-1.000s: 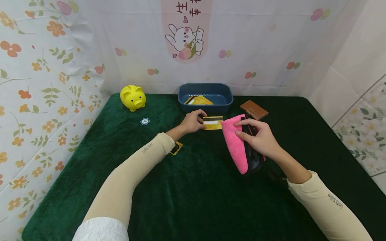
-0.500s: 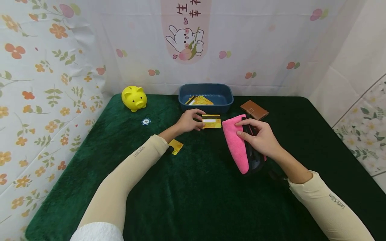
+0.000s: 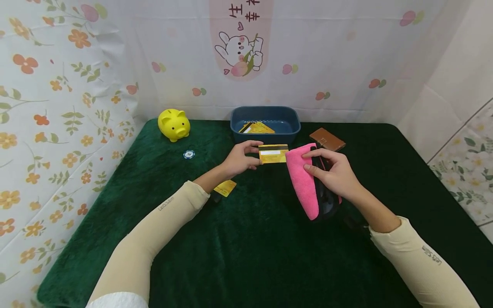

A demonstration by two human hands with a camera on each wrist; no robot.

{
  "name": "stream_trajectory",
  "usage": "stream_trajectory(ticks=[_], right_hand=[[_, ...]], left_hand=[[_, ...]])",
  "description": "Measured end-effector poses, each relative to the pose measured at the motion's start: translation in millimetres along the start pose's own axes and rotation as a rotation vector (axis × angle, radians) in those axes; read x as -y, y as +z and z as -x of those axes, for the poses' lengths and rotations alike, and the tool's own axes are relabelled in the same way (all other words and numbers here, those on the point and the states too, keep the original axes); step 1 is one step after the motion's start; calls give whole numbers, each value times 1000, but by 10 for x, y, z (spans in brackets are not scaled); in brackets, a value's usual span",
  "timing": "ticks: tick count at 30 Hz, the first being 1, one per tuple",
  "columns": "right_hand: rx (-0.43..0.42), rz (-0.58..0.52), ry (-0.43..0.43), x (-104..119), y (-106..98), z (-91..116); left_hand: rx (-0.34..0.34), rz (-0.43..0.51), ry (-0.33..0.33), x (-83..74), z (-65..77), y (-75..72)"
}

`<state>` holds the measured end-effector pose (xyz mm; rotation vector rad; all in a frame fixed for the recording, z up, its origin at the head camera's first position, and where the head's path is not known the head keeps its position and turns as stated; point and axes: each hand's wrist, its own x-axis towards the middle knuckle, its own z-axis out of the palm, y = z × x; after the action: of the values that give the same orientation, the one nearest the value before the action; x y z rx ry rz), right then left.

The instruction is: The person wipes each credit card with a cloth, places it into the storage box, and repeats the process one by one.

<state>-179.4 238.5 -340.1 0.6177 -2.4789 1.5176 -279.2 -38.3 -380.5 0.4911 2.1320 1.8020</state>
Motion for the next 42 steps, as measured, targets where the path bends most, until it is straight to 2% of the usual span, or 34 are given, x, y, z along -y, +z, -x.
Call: stream_trajectory(ticks=[9,17,21,28,31,35,42], right_hand=[[-7,1,2,4,-22,3],[-8,-4,1,7,-32,38],[-22,5,-23,7,-40,58],[-28,-3,-38,14,-32,69],[-53,4,-53,7,-25,64],[-72,11,-63,6,-14,54],[-99,22,-67,13,11,26]], left_hand=[[-10,129,31,-96,201,141],[-10,151,102,-142,319,215],[17,157,145,-138,360,224],[81,204,200,-138,401,224],[99,197,231,-138,409,221],[106,178,266,-138,408,212],[110,170,287,-134,415,212]])
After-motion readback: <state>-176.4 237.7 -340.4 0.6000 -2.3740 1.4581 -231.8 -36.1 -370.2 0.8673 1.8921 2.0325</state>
